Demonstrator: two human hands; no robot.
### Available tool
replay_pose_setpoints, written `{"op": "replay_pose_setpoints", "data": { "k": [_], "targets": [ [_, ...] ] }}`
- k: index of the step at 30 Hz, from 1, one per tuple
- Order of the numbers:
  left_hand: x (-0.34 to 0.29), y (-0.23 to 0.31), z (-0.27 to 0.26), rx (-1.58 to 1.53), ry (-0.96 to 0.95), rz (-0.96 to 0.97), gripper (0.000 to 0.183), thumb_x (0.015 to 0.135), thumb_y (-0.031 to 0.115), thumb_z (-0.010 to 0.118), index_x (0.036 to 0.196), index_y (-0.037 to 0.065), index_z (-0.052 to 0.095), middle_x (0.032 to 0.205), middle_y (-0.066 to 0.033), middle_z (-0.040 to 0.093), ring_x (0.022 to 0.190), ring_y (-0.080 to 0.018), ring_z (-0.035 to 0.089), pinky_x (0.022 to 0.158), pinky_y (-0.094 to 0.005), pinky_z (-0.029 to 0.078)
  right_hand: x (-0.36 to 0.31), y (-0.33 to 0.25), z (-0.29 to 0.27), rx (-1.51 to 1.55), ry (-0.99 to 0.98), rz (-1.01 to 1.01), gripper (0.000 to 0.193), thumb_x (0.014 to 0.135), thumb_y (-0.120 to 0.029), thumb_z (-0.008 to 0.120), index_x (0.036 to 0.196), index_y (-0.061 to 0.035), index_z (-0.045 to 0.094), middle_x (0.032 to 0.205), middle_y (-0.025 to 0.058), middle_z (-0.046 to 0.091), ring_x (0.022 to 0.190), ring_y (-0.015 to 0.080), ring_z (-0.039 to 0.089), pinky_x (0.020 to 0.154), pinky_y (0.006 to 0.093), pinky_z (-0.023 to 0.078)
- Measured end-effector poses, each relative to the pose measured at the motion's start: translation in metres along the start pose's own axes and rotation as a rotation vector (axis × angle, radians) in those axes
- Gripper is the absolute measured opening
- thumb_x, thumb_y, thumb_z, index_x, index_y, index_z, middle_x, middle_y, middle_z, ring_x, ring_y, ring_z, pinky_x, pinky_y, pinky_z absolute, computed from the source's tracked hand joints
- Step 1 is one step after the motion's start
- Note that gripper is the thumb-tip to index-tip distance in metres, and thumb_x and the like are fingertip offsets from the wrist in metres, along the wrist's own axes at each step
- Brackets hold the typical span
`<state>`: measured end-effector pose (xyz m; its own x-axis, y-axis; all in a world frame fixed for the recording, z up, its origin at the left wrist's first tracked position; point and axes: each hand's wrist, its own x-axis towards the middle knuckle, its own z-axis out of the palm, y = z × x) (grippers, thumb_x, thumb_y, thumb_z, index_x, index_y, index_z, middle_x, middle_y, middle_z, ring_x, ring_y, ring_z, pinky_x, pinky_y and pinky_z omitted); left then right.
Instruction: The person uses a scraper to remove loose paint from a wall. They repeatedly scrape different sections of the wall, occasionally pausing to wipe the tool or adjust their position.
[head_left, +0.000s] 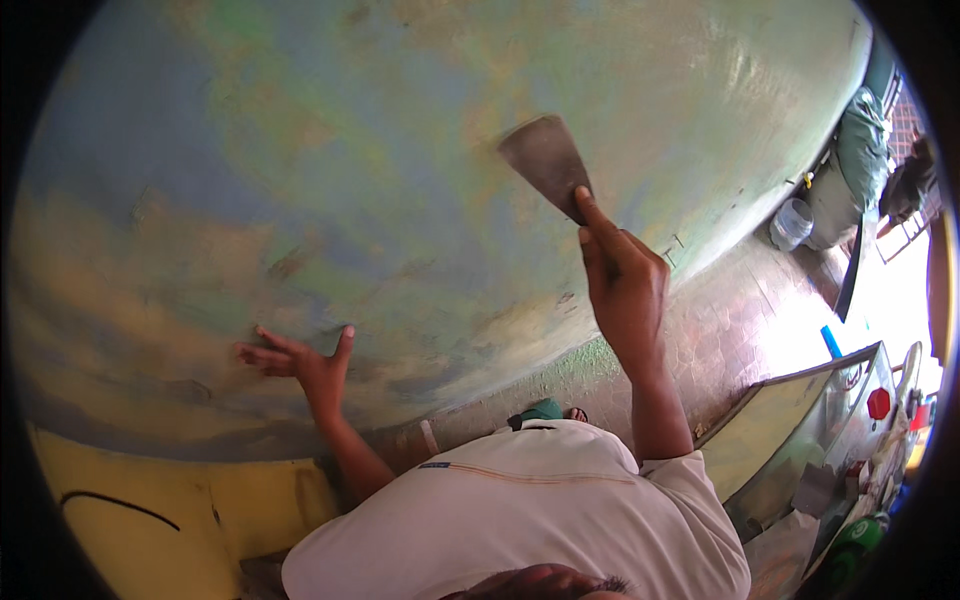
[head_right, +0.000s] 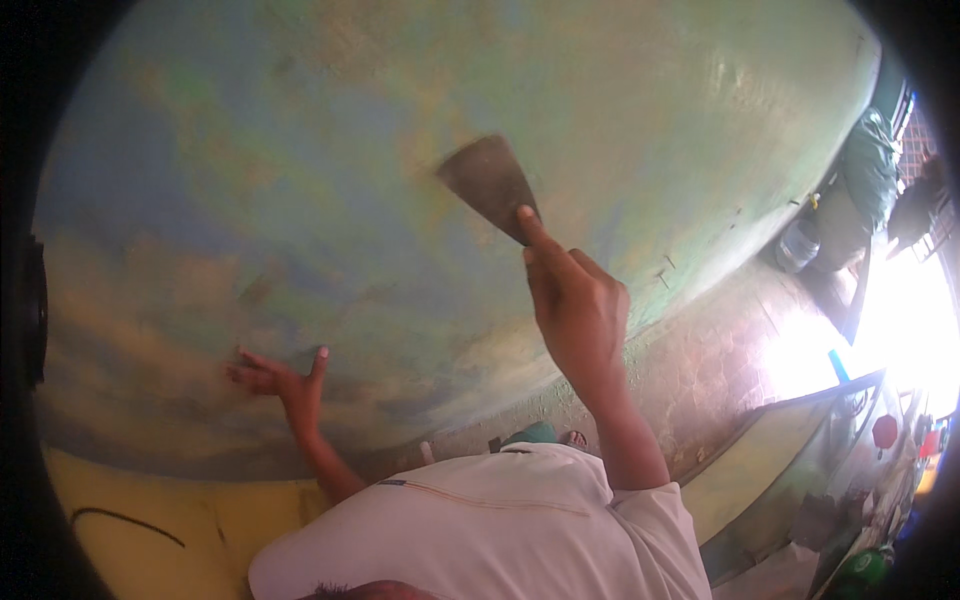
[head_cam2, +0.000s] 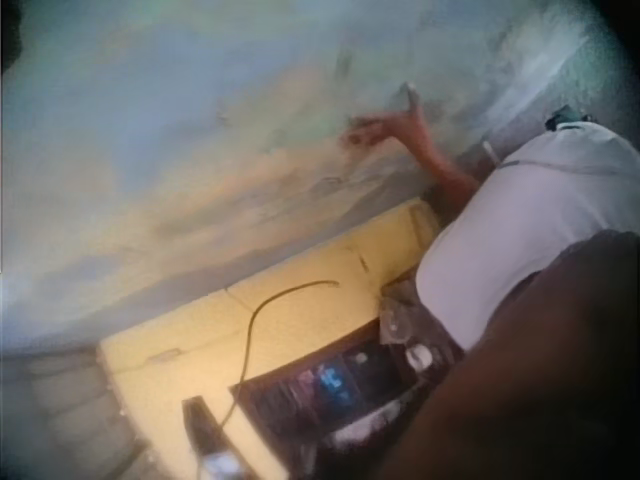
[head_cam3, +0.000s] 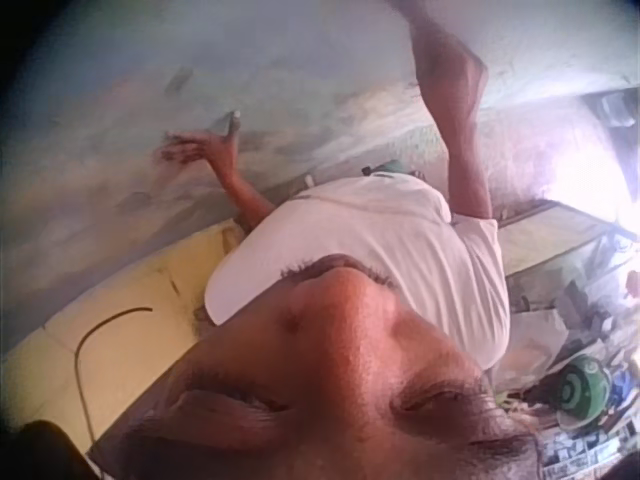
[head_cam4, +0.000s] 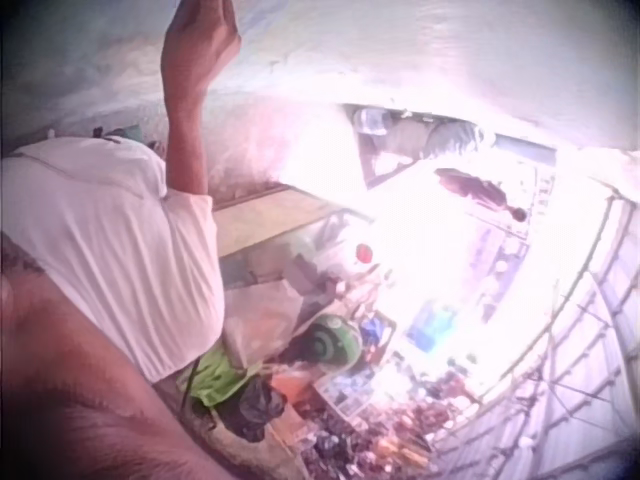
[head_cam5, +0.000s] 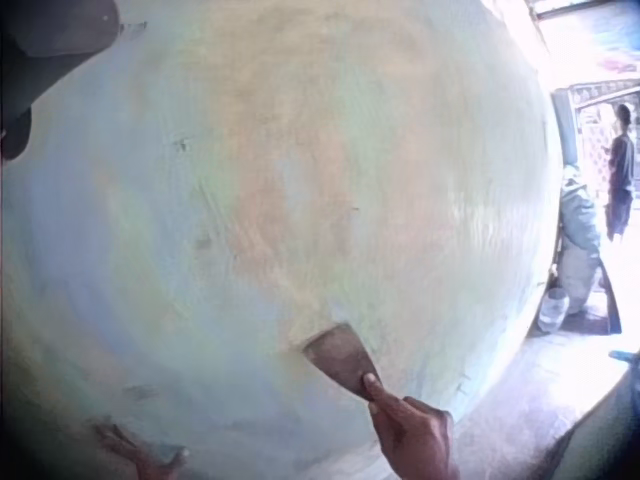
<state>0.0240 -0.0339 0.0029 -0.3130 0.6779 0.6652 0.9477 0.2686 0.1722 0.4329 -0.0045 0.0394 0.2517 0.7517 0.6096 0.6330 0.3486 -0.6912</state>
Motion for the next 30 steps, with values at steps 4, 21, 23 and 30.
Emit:
{"op": "replay_pose_setpoints", "data": {
  "k": [4, 21, 23, 30],
  "targets": [
    [-0.002, -0.003, 0.002, 0.008, 0.032, 0.017, 0.144, 0.064, 0.083, 0.067, 0.155, 0.01, -0.016, 0.153, -0.0303, -0.031, 0.142, -0.0522, -0.026, 0.107, -0.075, -0.001, -0.003, -0.006, -0.006, 0.048, -0.043, 0.026, 0.041, 0.092, -0.006, 0.064, 0.131, -0.0151, 0.064, 0.071, 0.0117, 0.063, 0.054, 0.0205, 0.057, 0.056, 0.0342, 0.048],
    [-0.002, 0.059, -0.083, -1.521, -0.501, -0.087, 0.061, 0.093, 0.052, 0.061, 0.12, -0.003, 0.059, 0.088, -0.0094, 0.069, 0.078, -0.0163, 0.065, 0.074, -0.0304, 0.05, -0.065, -0.143, 0.065, 0.861, -0.592, 0.131, 0.059, 0.101, -0.013, 0.052, 0.149, -0.0007, 0.019, 0.079, 0.0068, 0.058, 0.062, 0.0086, 0.051, 0.057, 0.025, 0.043],
    [0.017, 0.069, -0.084, -1.671, -0.595, -0.087, 0.057, 0.095, 0.05, 0.059, 0.117, -0.002, 0.061, 0.085, -0.0082, 0.069, 0.075, -0.0133, 0.064, 0.07, -0.0289, 0.049, -0.072, -0.153, 0.072, 0.921, -0.66, 0.161, 0.057, 0.102, -0.014, 0.052, 0.148, -0.0004, 0.022, 0.083, 0.0071, 0.058, 0.063, 0.0083, 0.05, 0.059, 0.0244, 0.042],
    [0.056, 0.092, -0.108, -1.486, -0.679, -0.032, 0.044, 0.101, 0.041, 0.052, 0.095, 0.001, 0.07, 0.075, -0.0032, 0.065, 0.065, -0.0075, 0.056, 0.06, -0.0273, 0.044, -0.076, -0.17, 0.068, 1.301, -0.954, 0.504, 0.044, 0.106, -0.037, 0.041, 0.134, -0.0035, 0.037, 0.078, 0.0051, 0.049, 0.053, 0.0094, 0.047, 0.041, 0.0228, 0.037]
  ]
}}
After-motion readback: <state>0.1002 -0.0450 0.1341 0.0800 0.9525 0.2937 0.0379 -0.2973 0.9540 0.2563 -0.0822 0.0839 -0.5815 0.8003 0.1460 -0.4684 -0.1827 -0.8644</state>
